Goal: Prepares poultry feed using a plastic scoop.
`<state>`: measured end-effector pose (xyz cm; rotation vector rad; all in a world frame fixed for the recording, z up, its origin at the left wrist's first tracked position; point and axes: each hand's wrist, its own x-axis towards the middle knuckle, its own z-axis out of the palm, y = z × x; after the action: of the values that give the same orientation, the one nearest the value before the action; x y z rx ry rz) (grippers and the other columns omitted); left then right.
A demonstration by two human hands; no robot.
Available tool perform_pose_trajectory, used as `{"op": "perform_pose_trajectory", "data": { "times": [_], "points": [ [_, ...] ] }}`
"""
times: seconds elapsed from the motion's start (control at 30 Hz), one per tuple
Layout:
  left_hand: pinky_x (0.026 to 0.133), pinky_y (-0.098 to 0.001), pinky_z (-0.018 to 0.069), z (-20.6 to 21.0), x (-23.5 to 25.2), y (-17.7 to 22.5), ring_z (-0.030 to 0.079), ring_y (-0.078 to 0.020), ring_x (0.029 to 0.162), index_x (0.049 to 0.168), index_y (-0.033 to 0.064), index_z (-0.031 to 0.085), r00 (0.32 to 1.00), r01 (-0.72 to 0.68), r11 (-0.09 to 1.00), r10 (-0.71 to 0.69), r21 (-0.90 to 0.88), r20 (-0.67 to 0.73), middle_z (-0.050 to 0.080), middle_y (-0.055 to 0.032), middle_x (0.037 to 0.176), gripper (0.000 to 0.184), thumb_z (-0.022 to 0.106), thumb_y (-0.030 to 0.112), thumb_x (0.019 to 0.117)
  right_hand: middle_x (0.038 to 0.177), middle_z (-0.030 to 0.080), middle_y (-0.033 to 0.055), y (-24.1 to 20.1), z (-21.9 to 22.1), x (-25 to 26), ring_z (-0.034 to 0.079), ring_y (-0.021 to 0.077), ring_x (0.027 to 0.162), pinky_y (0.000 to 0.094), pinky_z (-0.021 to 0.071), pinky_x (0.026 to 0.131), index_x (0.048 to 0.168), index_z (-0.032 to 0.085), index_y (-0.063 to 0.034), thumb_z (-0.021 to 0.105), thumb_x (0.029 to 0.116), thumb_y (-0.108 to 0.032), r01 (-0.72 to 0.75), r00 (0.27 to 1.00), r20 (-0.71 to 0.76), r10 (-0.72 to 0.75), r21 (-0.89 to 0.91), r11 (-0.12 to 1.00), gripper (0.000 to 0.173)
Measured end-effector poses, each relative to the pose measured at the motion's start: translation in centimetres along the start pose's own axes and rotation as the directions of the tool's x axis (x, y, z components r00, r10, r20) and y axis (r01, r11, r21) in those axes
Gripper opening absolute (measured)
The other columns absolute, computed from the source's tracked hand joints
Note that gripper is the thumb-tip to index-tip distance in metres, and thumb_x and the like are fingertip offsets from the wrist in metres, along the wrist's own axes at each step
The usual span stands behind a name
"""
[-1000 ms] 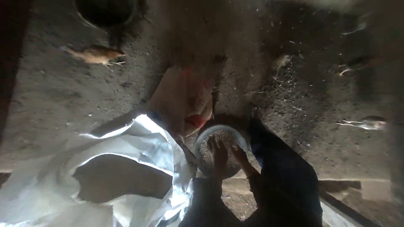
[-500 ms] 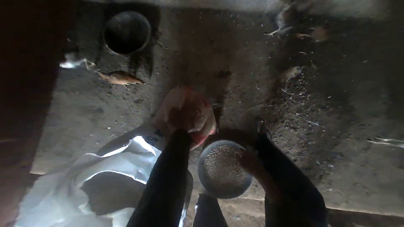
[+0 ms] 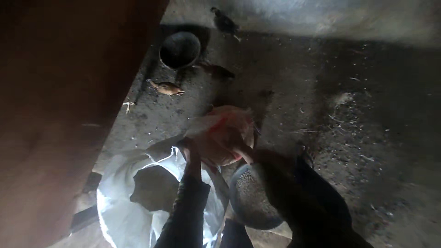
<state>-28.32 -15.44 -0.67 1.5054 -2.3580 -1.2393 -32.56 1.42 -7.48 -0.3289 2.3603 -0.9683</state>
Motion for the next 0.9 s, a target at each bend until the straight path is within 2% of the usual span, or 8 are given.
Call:
{"op": "perform_pose_trajectory", "data": {
  "times": [0.07, 0.13, 0.27, 0.43, 0.57, 0.63, 0.73, 0.9],
  "points": [
    [0.109, -0.0508, 0.0425, -0.3, 0.5, 0.1, 0.053, -0.0379, 0.130, 0.142, -0.0087, 0.047, 1.000, 0.010, 1.000, -0.010, 0.020, 0.009, 0.053, -0.0303, 0.141, 0.045, 0.042, 0.024, 0.1108, 0.160, 0.037, 0.0252, 0.7, 2.2, 1.3, 0.030, 0.0455, 0.149, 0.0665, 0.0245, 0.119, 0.156, 0.041, -0.0074, 0.072, 0.0881, -0.050, -0.062, 0.997, 0.035, 0.064, -0.066, 0.996, 0.086],
    [0.109, -0.0512, 0.0425, -0.7, 0.9, 0.5, 0.053, -0.0385, 0.129, 0.139, -0.0096, 0.050, 1.000, 0.018, 0.998, -0.019, 0.063, 0.018, 0.054, -0.0306, 0.139, 0.043, 0.041, 0.022, 0.1107, 0.162, 0.032, 0.0255, 1.7, 3.8, 0.5, 0.025, 0.0474, 0.151, 0.0726, 0.0203, 0.117, 0.157, 0.039, -0.0068, 0.066, 0.0945, -0.046, -0.068, 0.991, 0.107, 0.082, -0.126, 0.990, 0.079],
    [0.116, -0.0497, 0.0353, -0.8, 1.5, 0.6, 0.044, -0.0400, 0.140, 0.142, -0.0131, 0.045, 0.990, -0.077, 0.966, 0.044, 0.246, 0.135, 0.046, -0.0325, 0.147, 0.043, 0.039, 0.016, 0.1107, 0.130, 0.064, 0.0229, 1.1, 2.6, -5.5, 0.054, 0.0441, 0.129, 0.0703, 0.0307, 0.111, 0.130, 0.066, -0.0055, 0.055, 0.1021, -0.031, 0.095, 0.944, 0.329, 0.009, -0.299, 0.950, 0.039],
    [0.113, -0.0472, 0.0404, 1.4, -4.4, 1.4, 0.049, -0.0365, 0.136, 0.145, -0.0077, 0.045, 0.950, -0.101, 0.986, 0.055, 0.135, 0.307, 0.051, -0.0284, 0.145, 0.048, 0.051, 0.021, 0.1078, 0.117, 0.069, 0.0223, 1.2, -1.6, -11.3, 0.060, 0.0425, 0.120, 0.0645, 0.0377, 0.108, 0.122, 0.070, -0.0074, 0.056, 0.1004, -0.021, 0.307, 0.915, 0.361, -0.182, -0.326, 0.894, 0.029],
    [0.125, -0.0584, 0.0119, 5.1, -6.8, -0.5, 0.009, -0.0481, 0.154, 0.159, -0.0078, 0.017, 0.983, -0.122, 0.929, 0.064, 0.349, 0.175, 0.008, -0.0345, 0.165, 0.100, 0.073, 0.041, 0.0918, 0.122, 0.067, 0.0202, 0.4, -6.4, -13.6, 0.056, 0.0431, 0.125, 0.0698, 0.0294, 0.110, 0.129, 0.068, -0.0140, 0.053, 0.1028, -0.022, 0.319, 0.908, 0.398, -0.134, -0.447, 0.836, 0.031],
    [0.124, -0.0565, 0.0180, 5.8, -6.1, -1.8, 0.019, -0.0456, 0.153, 0.156, -0.0081, 0.026, 0.989, -0.139, 0.922, 0.114, 0.360, 0.091, 0.020, -0.0335, 0.163, 0.096, 0.076, 0.038, 0.0882, 0.120, 0.068, 0.0198, 2.0, -7.4, -14.4, 0.058, 0.0434, 0.122, 0.0719, 0.0266, 0.111, 0.126, 0.070, -0.0132, 0.056, 0.1010, -0.022, 0.274, 0.933, 0.343, -0.110, -0.477, 0.835, 0.030],
    [0.119, -0.0465, 0.0333, 4.3, -6.3, -1.5, 0.037, -0.0356, 0.147, 0.154, -0.0063, 0.033, 0.980, -0.062, 0.980, 0.023, 0.191, 0.199, 0.038, -0.0275, 0.157, 0.061, 0.058, 0.019, 0.1043, 0.133, 0.063, 0.0200, 2.9, -9.2, -14.8, 0.052, 0.0424, 0.132, 0.0720, 0.0208, 0.115, 0.136, 0.065, -0.0123, 0.054, 0.1015, -0.025, 0.095, 0.939, 0.331, 0.089, -0.503, 0.859, 0.038],
    [0.101, -0.0434, 0.0493, 1.8, -7.9, -2.9, 0.058, -0.0311, 0.119, 0.147, -0.0080, 0.041, 0.981, 0.063, 0.986, -0.033, -0.152, 0.191, 0.055, -0.0286, 0.137, 0.046, 0.046, 0.019, 0.1097, 0.150, 0.054, 0.0124, -4.3, -13.9, -15.4, 0.042, 0.0352, 0.145, 0.0694, 0.0148, 0.119, 0.142, 0.060, -0.0128, 0.055, 0.1009, -0.026, 0.003, 0.961, 0.250, 0.115, -0.427, 0.904, 0.044]
  ]
}}
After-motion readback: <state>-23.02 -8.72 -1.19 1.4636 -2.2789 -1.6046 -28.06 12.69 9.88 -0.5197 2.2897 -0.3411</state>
